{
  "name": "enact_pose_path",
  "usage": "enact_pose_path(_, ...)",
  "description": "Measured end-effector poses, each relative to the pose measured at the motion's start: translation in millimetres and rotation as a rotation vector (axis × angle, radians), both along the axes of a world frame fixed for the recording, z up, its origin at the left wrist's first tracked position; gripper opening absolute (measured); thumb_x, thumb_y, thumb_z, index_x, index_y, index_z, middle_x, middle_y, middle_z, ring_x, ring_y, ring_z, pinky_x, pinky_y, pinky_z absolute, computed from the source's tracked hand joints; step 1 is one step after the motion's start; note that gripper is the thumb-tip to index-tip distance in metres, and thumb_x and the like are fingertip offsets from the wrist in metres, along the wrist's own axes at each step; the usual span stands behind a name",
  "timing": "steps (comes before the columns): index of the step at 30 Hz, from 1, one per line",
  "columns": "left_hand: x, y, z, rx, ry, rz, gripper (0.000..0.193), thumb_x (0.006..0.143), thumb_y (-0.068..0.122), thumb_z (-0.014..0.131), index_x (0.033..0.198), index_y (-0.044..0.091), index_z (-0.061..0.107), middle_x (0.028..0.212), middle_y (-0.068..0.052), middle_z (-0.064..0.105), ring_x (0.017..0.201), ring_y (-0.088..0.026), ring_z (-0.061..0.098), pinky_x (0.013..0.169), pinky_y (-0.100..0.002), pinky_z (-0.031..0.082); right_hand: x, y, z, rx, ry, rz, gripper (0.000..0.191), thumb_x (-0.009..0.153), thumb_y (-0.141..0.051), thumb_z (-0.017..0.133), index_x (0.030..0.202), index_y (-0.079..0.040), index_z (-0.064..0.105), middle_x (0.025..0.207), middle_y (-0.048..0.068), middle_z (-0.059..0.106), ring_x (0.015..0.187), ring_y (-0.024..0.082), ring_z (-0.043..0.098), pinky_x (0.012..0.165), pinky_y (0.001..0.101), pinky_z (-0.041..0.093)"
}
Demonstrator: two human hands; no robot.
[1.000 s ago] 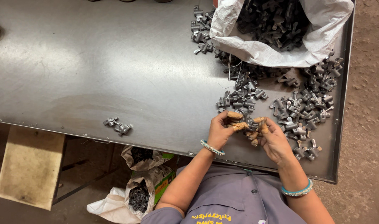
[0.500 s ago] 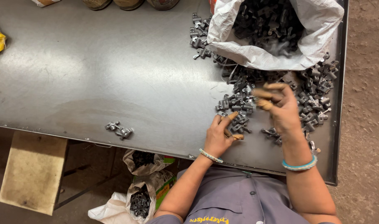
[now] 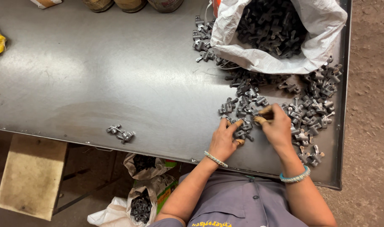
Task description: The person picks small metal castings one at a time from a pile on a metal table, turns each part over in their hands, and places it into a bag below the table. They occasionally sweep groups of parts together and continue sorting through the pile.
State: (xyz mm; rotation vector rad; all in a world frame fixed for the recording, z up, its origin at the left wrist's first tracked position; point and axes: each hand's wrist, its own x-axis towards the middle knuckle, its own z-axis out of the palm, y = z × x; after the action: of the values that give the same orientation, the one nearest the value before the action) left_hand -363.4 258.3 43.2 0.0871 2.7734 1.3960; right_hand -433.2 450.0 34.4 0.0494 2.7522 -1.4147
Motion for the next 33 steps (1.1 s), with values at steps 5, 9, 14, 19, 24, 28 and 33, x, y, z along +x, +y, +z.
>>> enact_pose_path(5, 1.5, 3.4, -3.5, -0.043, 0.055, -0.009, 0.069, 0.068, 0.003, 0.086, 0.132, 0.009, 0.064, 0.105, -0.017, 0.053, 0.091, -0.038, 0.06, 0.077, -0.048, 0.052, 18.8, 39.7, -26.0, -0.822, -0.166, 0.002, 0.033, 0.085, 0.005, 0.074, 0.115, -0.005, 0.063, 0.106, 0.006, 0.071, 0.098, 0.016, 0.068, 0.088, 0.0296, 0.057)
enact_pose_path(9, -0.9, 7.5, -6.2, -0.022, 0.067, -0.039, 0.068, 0.069, 0.004, 0.085, 0.134, 0.009, 0.063, 0.104, -0.016, 0.055, 0.091, -0.037, 0.06, 0.078, -0.047, 0.051, 30.3, 64.1, -45.0, -1.244, -0.494, -0.051, 0.037, 0.09, -0.003, 0.073, 0.126, -0.004, 0.064, 0.108, 0.01, 0.072, 0.094, 0.022, 0.07, 0.082, 0.0356, 0.058)
enact_pose_path(14, -0.4, 7.4, -10.0, -0.017, 0.057, -0.053, 0.07, 0.068, 0.006, 0.086, 0.134, 0.007, 0.062, 0.102, -0.016, 0.055, 0.089, -0.037, 0.059, 0.077, -0.048, 0.05, 36.2, 70.5, -51.4, -1.375, -0.621, -0.069, 0.036, 0.09, -0.01, 0.075, 0.124, -0.008, 0.063, 0.106, 0.01, 0.073, 0.092, 0.023, 0.07, 0.079, 0.0413, 0.058)
enact_pose_path(19, 0.8, 6.1, -15.0, -0.046, 0.087, -0.051, 0.07, 0.07, 0.0, 0.081, 0.137, 0.008, 0.063, 0.103, -0.016, 0.056, 0.091, -0.037, 0.06, 0.08, -0.047, 0.052, 30.6, 61.8, -36.2, -1.09, -0.605, 0.028, 0.036, 0.089, -0.015, 0.075, 0.121, -0.001, 0.066, 0.099, 0.011, 0.074, 0.079, 0.019, 0.067, 0.064, 0.0302, 0.052)
enact_pose_path(24, -1.0, 6.6, -15.6, -0.04, 0.067, -0.045, 0.068, 0.07, 0.001, 0.082, 0.135, 0.009, 0.065, 0.101, -0.015, 0.057, 0.09, -0.036, 0.061, 0.079, -0.046, 0.052, -4.6, 46.5, 7.3, -0.67, -0.603, 0.228, 0.035, 0.084, -0.001, 0.076, 0.118, 0.003, 0.069, 0.096, 0.013, 0.073, 0.08, 0.017, 0.069, 0.066, 0.0277, 0.055)
enact_pose_path(28, -0.7, 8.0, -12.2, -0.01, 0.036, -0.02, 0.069, 0.068, 0.009, 0.088, 0.132, 0.009, 0.065, 0.099, -0.015, 0.056, 0.088, -0.037, 0.06, 0.077, -0.047, 0.051, -40.4, 24.4, 45.2, -0.994, -0.276, 0.096, 0.038, 0.078, 0.002, 0.073, 0.113, -0.009, 0.063, 0.109, 0.013, 0.074, 0.094, 0.019, 0.073, 0.083, 0.0303, 0.061)
enact_pose_path(33, -1.4, 10.2, -9.2, -0.022, 0.047, -0.003, 0.068, 0.068, 0.008, 0.088, 0.133, 0.01, 0.066, 0.099, -0.015, 0.056, 0.089, -0.037, 0.06, 0.077, -0.047, 0.051, -43.8, -11.2, 41.5, 0.04, 0.129, 0.09, 0.044, 0.072, 0.002, 0.081, 0.111, -0.005, 0.063, 0.113, 0.013, 0.07, 0.103, 0.028, 0.068, 0.088, 0.0384, 0.055)
